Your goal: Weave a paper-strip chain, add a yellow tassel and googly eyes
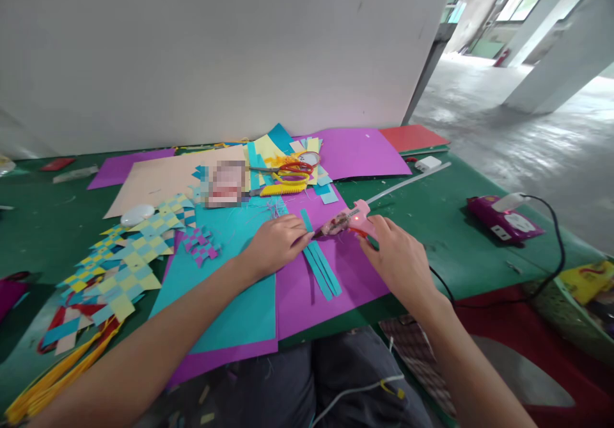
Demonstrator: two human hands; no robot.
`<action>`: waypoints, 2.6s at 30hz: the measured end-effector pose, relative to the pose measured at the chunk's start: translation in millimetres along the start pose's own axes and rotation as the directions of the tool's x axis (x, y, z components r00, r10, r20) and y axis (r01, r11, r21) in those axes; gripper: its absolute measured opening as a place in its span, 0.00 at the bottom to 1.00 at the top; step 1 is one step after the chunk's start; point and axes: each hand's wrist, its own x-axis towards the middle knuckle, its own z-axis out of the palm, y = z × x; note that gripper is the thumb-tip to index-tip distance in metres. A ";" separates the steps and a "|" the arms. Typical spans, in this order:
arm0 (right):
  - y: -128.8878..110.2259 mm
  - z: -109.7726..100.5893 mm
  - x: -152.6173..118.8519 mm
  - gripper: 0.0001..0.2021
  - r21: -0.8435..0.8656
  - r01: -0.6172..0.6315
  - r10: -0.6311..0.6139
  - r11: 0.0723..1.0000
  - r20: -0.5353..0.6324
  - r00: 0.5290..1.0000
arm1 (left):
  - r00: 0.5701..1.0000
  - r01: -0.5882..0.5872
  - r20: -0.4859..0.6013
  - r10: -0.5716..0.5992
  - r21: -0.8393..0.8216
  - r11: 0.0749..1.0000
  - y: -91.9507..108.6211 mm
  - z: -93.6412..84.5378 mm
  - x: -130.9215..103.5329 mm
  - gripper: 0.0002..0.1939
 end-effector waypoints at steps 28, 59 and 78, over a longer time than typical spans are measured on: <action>0.7 -2.0 -1.3 0.12 -0.002 -0.005 0.005 1.000 -0.012 1.000 | 1.000 0.001 0.028 -0.001 0.000 1.000 0.4 -0.6 0.2 0.18; 44.4 -6.4 -14.5 0.18 0.072 -0.267 0.267 0.961 -0.001 0.964 | 0.974 -0.095 0.202 0.105 -0.054 0.994 -5.6 -18.4 -2.4 0.15; 42.7 -13.8 -16.5 0.20 0.099 -0.250 0.257 0.963 -0.069 0.964 | 0.997 -0.061 0.062 0.050 0.184 0.981 8.7 -11.2 -2.1 0.19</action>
